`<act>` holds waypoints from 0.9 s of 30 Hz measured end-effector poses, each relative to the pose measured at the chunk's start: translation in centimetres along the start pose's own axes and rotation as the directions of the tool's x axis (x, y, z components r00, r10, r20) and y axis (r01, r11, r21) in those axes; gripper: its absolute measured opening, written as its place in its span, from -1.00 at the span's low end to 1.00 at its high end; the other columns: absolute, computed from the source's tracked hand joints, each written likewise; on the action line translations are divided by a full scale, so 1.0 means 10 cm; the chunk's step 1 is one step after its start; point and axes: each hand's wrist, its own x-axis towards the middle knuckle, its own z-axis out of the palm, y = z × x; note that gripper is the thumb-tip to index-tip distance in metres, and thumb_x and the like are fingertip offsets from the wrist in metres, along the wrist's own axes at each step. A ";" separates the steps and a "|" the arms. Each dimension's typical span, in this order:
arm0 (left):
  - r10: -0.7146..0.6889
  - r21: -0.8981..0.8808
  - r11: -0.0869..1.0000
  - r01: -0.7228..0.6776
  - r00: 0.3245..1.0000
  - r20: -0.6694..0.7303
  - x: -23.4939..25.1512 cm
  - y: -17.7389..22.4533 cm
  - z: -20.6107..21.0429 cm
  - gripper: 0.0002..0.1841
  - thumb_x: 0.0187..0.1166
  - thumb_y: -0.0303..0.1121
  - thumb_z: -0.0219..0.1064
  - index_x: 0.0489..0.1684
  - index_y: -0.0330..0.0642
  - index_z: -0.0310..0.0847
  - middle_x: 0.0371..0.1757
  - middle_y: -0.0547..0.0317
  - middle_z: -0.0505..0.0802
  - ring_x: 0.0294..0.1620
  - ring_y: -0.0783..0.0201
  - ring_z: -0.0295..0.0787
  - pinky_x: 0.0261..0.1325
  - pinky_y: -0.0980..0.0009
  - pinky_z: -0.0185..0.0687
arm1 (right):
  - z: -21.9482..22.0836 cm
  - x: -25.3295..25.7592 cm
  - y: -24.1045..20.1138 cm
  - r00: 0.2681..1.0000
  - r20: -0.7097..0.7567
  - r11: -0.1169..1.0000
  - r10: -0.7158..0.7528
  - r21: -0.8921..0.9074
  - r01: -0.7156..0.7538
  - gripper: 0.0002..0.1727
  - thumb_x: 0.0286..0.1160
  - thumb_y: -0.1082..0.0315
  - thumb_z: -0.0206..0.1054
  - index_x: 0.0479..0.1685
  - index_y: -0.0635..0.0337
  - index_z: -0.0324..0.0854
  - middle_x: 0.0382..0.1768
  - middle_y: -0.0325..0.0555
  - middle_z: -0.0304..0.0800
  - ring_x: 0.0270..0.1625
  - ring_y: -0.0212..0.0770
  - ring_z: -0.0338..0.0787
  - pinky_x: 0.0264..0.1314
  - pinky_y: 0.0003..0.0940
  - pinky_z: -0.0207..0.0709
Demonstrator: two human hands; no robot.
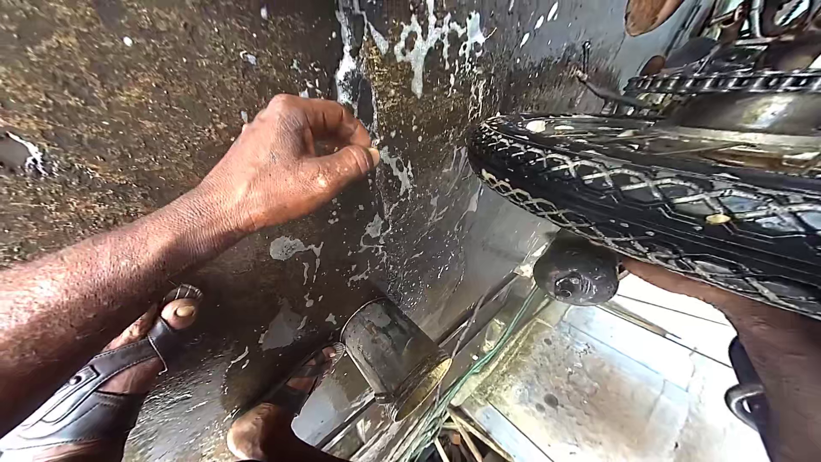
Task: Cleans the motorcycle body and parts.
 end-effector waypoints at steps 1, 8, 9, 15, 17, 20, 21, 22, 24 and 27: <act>-0.003 -0.001 1.000 0.003 1.000 0.006 -0.01 0.00 0.01 -0.70 0.57 0.02 0.26 -0.03 0.13 0.80 -0.08 0.51 0.89 -0.07 0.61 0.79 0.01 0.36 0.71 | 0.04 -0.03 0.02 1.000 0.001 0.999 0.015 0.030 -0.015 -0.81 0.02 0.70 0.62 -0.46 0.51 0.68 -0.44 0.24 0.76 -0.36 -0.12 0.75 -0.22 -0.35 0.58; -0.030 0.006 1.000 0.029 0.999 0.021 -0.03 0.02 0.00 -0.70 0.55 0.04 0.27 -0.02 0.16 0.80 -0.12 0.53 0.89 -0.14 0.61 0.79 -0.08 0.32 0.72 | 0.13 0.05 -0.09 0.995 0.092 0.995 -0.031 -0.090 0.040 -0.80 0.31 0.50 0.54 -0.55 0.43 0.68 -0.54 0.17 0.75 -0.44 -0.21 0.78 -0.45 -0.48 0.54; -0.026 0.012 1.000 0.025 0.999 0.019 -0.02 0.02 0.00 -0.70 0.55 0.05 0.27 -0.02 0.17 0.80 -0.13 0.54 0.89 -0.14 0.61 0.79 -0.08 0.30 0.71 | 0.14 0.05 -0.13 0.982 0.159 0.986 -0.100 -0.120 0.120 -0.81 0.34 0.45 0.51 -0.49 0.43 0.72 -0.48 0.22 0.79 -0.38 -0.13 0.83 -0.39 -0.35 0.61; -0.020 0.022 1.000 0.020 1.000 0.011 -0.02 0.02 -0.01 -0.69 0.55 0.05 0.26 -0.03 0.16 0.81 -0.13 0.52 0.88 -0.12 0.58 0.77 -0.06 0.26 0.68 | 0.17 0.06 -0.27 0.916 0.390 0.962 0.093 -0.272 0.018 -0.58 0.72 0.32 0.24 0.33 0.51 0.61 0.38 0.56 0.62 0.48 0.39 0.61 0.55 0.21 0.32; -0.022 0.026 0.999 0.022 1.000 0.000 -0.02 0.03 -0.02 -0.68 0.54 0.06 0.26 -0.02 0.17 0.82 -0.12 0.53 0.88 -0.12 0.59 0.77 -0.06 0.25 0.68 | 0.18 0.08 -0.27 0.927 0.358 0.940 0.110 -0.340 0.020 -0.57 0.72 0.21 0.26 0.32 0.40 0.64 0.35 0.53 0.65 0.48 0.43 0.63 0.48 0.40 0.38; -0.041 0.049 0.998 0.041 0.999 -0.003 -0.04 0.05 -0.04 -0.67 0.54 0.10 0.25 -0.02 0.21 0.81 -0.10 0.53 0.88 -0.07 0.56 0.78 -0.04 0.15 0.66 | 0.12 0.07 -0.26 0.942 0.300 0.943 0.153 -0.329 -0.049 -0.58 0.66 0.18 0.36 0.20 0.43 0.68 0.24 0.45 0.72 0.39 0.23 0.70 0.48 0.11 0.43; -0.038 0.050 0.998 0.038 0.999 -0.004 -0.04 0.06 -0.06 -0.67 0.54 0.09 0.25 -0.01 0.19 0.81 -0.10 0.51 0.88 -0.08 0.55 0.78 -0.04 0.15 0.65 | 0.12 0.04 -0.26 0.962 0.193 0.948 0.192 -0.289 -0.131 -0.64 0.50 0.26 0.49 0.05 0.42 0.73 0.09 0.33 0.80 0.26 0.06 0.78 0.39 -0.14 0.51; -0.035 0.046 0.998 0.035 0.999 -0.001 -0.06 0.06 -0.06 -0.66 0.54 0.09 0.25 0.01 0.17 0.81 -0.10 0.51 0.88 -0.10 0.56 0.78 -0.06 0.20 0.68 | 0.14 -0.01 -0.21 0.982 0.087 0.967 0.167 -0.207 -0.146 -0.74 0.32 0.39 0.58 -0.19 0.45 0.73 -0.18 0.27 0.79 -0.03 -0.03 0.80 0.11 -0.31 0.59; -0.027 0.035 0.999 0.027 1.000 -0.007 -0.07 0.08 -0.06 -0.65 0.53 0.10 0.25 0.01 0.17 0.81 -0.11 0.51 0.88 -0.14 0.57 0.77 -0.10 0.23 0.68 | 0.06 -0.03 -0.14 0.983 0.185 0.988 -0.013 -0.147 0.041 -0.74 0.38 0.38 0.55 -0.24 0.50 0.73 -0.22 0.35 0.79 -0.09 0.06 0.80 0.07 -0.16 0.60; -0.031 0.038 0.999 0.031 0.999 -0.015 -0.09 0.08 -0.10 -0.66 0.54 0.09 0.25 0.01 0.18 0.82 -0.10 0.53 0.88 -0.11 0.58 0.78 -0.08 0.24 0.69 | -0.03 0.06 -0.16 0.876 0.481 0.955 -0.011 -0.255 0.152 -0.56 0.80 0.21 0.19 0.26 0.51 0.60 0.27 0.57 0.64 0.38 0.35 0.66 0.43 0.26 0.40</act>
